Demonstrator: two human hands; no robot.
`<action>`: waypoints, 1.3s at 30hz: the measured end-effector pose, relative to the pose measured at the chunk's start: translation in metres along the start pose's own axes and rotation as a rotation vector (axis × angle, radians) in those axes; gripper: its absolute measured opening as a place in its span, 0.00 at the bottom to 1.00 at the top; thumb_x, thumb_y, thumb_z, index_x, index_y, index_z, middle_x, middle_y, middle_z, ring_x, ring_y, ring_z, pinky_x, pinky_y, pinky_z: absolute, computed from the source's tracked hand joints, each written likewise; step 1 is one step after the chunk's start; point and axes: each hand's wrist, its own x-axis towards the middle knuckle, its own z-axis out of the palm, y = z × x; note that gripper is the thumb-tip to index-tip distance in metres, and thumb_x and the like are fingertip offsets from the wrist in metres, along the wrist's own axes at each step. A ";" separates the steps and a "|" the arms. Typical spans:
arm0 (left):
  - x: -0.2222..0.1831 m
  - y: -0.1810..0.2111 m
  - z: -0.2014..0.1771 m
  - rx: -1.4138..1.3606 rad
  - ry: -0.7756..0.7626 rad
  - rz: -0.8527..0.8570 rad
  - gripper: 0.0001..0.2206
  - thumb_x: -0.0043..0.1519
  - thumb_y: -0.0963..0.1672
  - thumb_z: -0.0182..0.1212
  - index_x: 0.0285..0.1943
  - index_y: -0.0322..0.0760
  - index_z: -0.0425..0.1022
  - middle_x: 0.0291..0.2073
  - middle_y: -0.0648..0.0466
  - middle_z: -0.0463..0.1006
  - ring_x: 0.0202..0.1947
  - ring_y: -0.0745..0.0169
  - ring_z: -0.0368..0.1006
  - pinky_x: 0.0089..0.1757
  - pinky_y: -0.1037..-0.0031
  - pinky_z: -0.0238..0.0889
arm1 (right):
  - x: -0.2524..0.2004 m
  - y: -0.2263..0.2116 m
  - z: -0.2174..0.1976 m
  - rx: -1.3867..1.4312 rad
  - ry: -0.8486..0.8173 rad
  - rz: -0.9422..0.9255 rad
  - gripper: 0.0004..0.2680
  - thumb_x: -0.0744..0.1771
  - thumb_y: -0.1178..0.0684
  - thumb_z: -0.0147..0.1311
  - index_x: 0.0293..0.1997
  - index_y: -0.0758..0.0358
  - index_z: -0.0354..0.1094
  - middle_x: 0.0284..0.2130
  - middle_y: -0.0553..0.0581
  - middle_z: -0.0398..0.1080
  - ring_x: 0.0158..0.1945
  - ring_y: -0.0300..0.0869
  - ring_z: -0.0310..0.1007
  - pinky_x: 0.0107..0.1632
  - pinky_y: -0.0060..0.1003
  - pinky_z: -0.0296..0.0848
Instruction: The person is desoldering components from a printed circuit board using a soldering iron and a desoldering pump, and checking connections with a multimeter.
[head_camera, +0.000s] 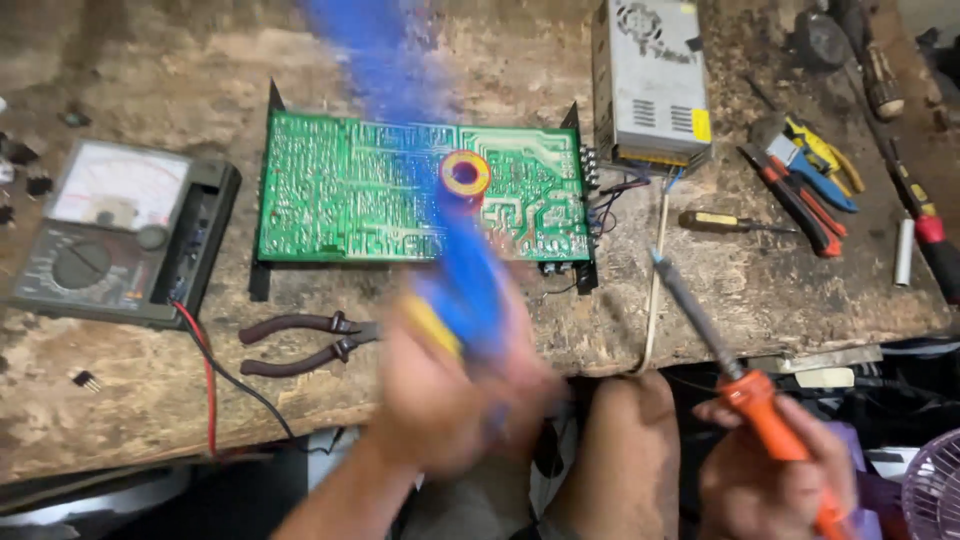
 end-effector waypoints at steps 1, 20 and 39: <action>-0.009 0.002 0.012 0.008 -0.013 -0.004 0.16 0.56 0.36 0.52 0.53 0.27 0.58 0.42 0.48 0.68 0.42 0.64 0.65 0.41 0.72 0.64 | -0.006 -0.001 0.019 0.012 -0.005 -0.010 0.16 0.64 0.48 0.33 0.41 0.75 0.59 0.31 0.70 0.64 0.39 0.55 0.64 0.50 0.41 0.57; -0.049 -0.016 0.028 1.707 -0.442 -1.282 0.16 0.50 0.48 0.50 0.45 0.41 0.58 0.28 0.44 0.69 0.27 0.43 0.67 0.28 0.57 0.60 | -0.017 0.035 0.072 -0.227 -0.731 -1.043 0.19 0.63 0.40 0.38 0.45 0.70 0.58 0.42 0.68 0.62 0.47 0.54 0.64 0.53 0.49 0.64; 0.119 0.005 -0.042 0.741 0.342 0.458 0.17 0.52 0.55 0.36 0.29 0.40 0.56 0.13 0.50 0.60 0.13 0.64 0.58 0.18 0.76 0.57 | -0.028 0.083 0.100 -0.724 -0.059 -1.199 0.10 0.60 0.55 0.42 0.37 0.74 0.58 0.31 0.69 0.65 0.33 0.53 0.70 0.39 0.37 0.72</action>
